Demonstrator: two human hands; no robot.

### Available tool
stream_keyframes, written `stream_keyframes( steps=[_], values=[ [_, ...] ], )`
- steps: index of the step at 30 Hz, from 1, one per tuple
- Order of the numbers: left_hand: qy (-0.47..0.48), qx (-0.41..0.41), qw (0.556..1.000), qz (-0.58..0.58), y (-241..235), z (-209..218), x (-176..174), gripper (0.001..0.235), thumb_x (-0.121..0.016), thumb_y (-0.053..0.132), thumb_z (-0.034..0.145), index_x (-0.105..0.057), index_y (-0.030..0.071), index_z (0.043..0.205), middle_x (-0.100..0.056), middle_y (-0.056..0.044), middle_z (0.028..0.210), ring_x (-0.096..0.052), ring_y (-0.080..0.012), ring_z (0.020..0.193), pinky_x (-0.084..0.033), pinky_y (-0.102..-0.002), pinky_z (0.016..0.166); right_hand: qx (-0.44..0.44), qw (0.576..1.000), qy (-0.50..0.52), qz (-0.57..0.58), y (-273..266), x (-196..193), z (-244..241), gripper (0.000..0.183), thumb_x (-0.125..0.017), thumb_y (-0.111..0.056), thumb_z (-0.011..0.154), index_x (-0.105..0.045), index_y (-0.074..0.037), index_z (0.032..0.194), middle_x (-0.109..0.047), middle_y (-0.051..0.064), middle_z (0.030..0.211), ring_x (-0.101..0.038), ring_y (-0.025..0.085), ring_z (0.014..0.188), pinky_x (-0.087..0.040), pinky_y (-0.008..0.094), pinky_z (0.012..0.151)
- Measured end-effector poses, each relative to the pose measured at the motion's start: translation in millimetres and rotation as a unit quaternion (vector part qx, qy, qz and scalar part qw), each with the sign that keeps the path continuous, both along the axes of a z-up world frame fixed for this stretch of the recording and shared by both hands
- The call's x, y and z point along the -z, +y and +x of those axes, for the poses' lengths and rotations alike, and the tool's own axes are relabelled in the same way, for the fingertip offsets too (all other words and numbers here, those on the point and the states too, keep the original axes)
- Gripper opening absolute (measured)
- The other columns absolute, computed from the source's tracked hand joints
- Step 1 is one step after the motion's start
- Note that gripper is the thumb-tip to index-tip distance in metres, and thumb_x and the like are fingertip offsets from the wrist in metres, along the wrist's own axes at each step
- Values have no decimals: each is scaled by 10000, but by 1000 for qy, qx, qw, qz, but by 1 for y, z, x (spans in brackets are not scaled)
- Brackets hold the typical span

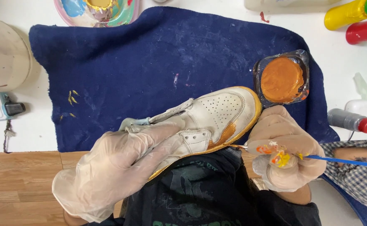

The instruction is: Painting the midsole of a white sneaker with orange paint using a small brush

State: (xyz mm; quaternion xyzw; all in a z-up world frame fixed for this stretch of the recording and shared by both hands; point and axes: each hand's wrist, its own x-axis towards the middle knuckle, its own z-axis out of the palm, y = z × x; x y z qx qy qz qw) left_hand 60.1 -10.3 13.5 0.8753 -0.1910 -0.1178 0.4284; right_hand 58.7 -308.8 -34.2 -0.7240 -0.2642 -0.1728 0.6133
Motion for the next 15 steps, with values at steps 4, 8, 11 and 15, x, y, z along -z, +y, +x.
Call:
stream_keyframes(
  steps=[4, 8, 11, 15],
  values=[
    [-4, 8, 1000, 15, 1, 0, 2, 336, -627, 278, 990, -659, 173, 1308, -781, 18, 1229, -776, -236, 1042, -612, -335, 859, -41, 998, 17, -50, -8, -2, 2, 163, -492, -279, 1015, -480, -117, 998, -646, 92, 750, -598, 184, 592, -452, 400, 740],
    [-16, 18, 1000, -6, 2, 0, 2, 324, -625, 246, 997, -645, 139, 1303, -769, -33, 1254, -778, -250, 1067, -610, -343, 906, -35, 998, 33, -50, -7, -3, 1, 202, -475, -280, 1003, -494, -100, 913, -651, 102, 728, -601, 200, 579, -440, 420, 737],
    [-1, 5, 1000, 7, 1, 0, 1, 327, -630, 273, 990, -656, 166, 1298, -779, 1, 1233, -778, -238, 1052, -619, -332, 872, -20, 999, 13, -34, -6, 2, -2, 150, -431, -319, 1093, -491, -184, 1114, -653, 78, 748, -600, 176, 594, -446, 397, 738],
    [26, 7, 1000, 8, 1, 1, 0, 336, -610, 301, 992, -662, 183, 1303, -783, 1, 1228, -769, -220, 1074, -600, -312, 907, -40, 995, 36, -80, -7, -8, 4, 323, -471, -338, 980, -507, -77, 793, -651, 96, 691, -592, 201, 569, -432, 417, 707]
  ],
)
